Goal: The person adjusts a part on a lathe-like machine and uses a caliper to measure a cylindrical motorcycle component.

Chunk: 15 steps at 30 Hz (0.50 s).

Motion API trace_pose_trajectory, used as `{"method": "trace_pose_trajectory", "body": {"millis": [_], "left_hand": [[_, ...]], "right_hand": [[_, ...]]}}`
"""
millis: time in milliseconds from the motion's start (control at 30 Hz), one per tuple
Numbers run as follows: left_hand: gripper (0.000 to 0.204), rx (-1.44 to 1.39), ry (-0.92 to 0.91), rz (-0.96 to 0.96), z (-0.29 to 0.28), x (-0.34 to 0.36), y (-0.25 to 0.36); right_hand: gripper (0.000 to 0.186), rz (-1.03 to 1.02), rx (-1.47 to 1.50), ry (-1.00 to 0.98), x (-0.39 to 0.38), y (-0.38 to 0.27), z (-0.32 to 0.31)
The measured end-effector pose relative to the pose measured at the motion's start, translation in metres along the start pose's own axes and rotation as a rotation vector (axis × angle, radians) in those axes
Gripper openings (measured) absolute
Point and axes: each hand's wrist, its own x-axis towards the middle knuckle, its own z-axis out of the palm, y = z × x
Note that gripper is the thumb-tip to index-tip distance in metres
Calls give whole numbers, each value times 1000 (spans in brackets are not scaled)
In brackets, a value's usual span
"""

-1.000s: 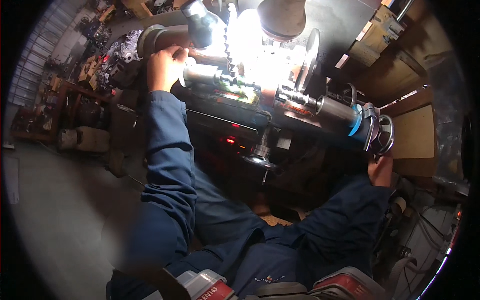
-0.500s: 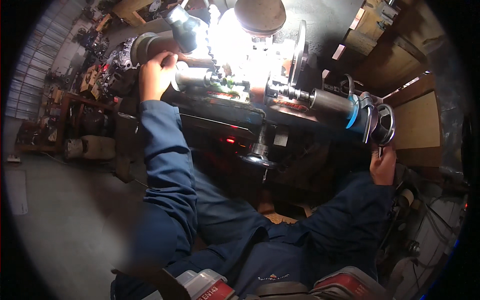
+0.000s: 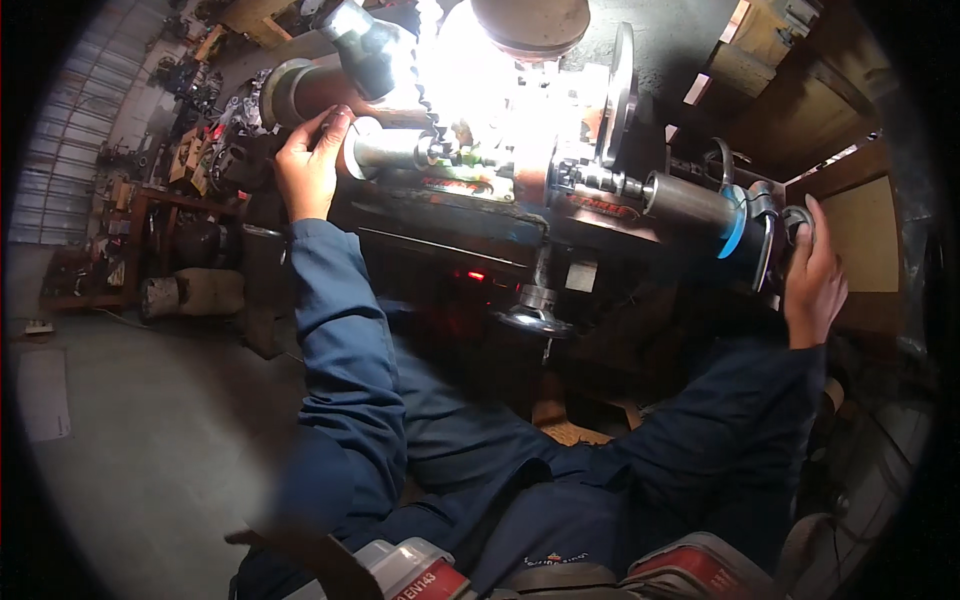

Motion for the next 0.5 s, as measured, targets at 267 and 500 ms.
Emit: {"method": "trace_pose_trajectory", "body": {"millis": [267,500], "left_hand": [[32,-43,-17,-36,-9,-2,0],[33,-82,-17,-49,-5,-1,-3]], "right_hand": [[25,32,202,-547,65,24,2],[23,139,462,-1217,122,46,34]]}}
